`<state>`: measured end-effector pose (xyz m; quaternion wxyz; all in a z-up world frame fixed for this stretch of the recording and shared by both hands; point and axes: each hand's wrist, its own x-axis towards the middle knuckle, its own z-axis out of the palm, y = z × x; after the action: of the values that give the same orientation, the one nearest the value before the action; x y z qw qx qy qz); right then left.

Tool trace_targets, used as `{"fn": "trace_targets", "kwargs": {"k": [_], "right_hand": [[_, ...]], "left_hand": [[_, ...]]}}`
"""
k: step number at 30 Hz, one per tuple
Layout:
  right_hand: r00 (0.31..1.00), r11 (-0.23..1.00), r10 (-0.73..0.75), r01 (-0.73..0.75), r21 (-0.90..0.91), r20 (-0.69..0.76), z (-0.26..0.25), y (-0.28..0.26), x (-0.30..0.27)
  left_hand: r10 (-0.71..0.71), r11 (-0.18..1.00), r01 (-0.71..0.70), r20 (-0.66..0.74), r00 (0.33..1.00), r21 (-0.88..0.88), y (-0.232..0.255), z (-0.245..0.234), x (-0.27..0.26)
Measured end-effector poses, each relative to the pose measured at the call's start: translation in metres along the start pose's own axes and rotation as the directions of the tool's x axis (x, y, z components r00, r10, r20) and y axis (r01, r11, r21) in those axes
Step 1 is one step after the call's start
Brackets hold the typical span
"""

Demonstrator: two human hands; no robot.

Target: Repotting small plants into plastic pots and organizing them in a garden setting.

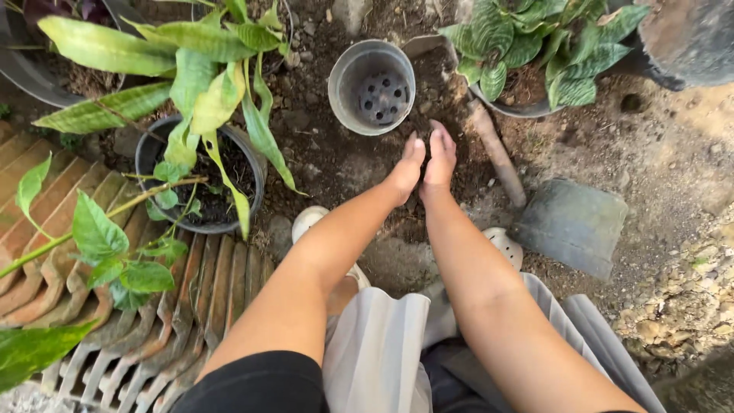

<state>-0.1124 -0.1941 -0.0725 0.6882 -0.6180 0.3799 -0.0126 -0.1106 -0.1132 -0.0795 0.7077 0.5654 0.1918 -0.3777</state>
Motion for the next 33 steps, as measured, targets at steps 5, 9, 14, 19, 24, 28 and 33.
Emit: {"fn": "trace_targets", "kwargs": {"k": [5, 9, 14, 19, 24, 28, 33], "right_hand": [[0.992, 0.951, 0.123, -0.127, 0.281, 0.032, 0.007, -0.031, -0.012], [0.981, 0.831, 0.084, -0.166, 0.530, 0.176, 0.025, -0.100, -0.032], [0.930, 0.887, -0.274, 0.145, 0.438, 0.247, 0.062, -0.150, -0.020], [0.868, 0.893, -0.254, 0.041, 0.447, 0.427, 0.081, -0.154, -0.006], [0.937, 0.952, -0.258, 0.204, 0.230, 0.237, 0.046, -0.121, 0.006], [0.847, 0.704, -0.519, 0.500, -0.504, 0.116, -0.009, -0.055, -0.003], [0.841, 0.434, -0.492, 0.459, -0.775, 0.223, -0.042, -0.007, -0.080]], "left_hand": [[0.065, 0.991, -0.032, -0.249, 0.966, 0.133, 0.030, 0.030, -0.026], [0.459, 0.855, -0.263, -0.418, 0.784, 0.447, 0.087, 0.044, -0.059], [0.642, 0.766, -0.532, -0.447, 0.622, 0.360, 0.156, 0.012, -0.061], [0.464, 0.879, -0.317, -0.485, 0.741, 0.356, 0.164, -0.041, -0.018], [0.570, 0.680, -0.283, -0.245, 0.784, 0.676, 0.182, -0.043, -0.013], [0.637, 0.190, -0.354, 0.159, 0.754, 0.916, 0.206, -0.013, -0.051], [0.326, -0.310, -0.632, 0.704, 0.631, 0.710, 0.179, 0.008, -0.052]]}}
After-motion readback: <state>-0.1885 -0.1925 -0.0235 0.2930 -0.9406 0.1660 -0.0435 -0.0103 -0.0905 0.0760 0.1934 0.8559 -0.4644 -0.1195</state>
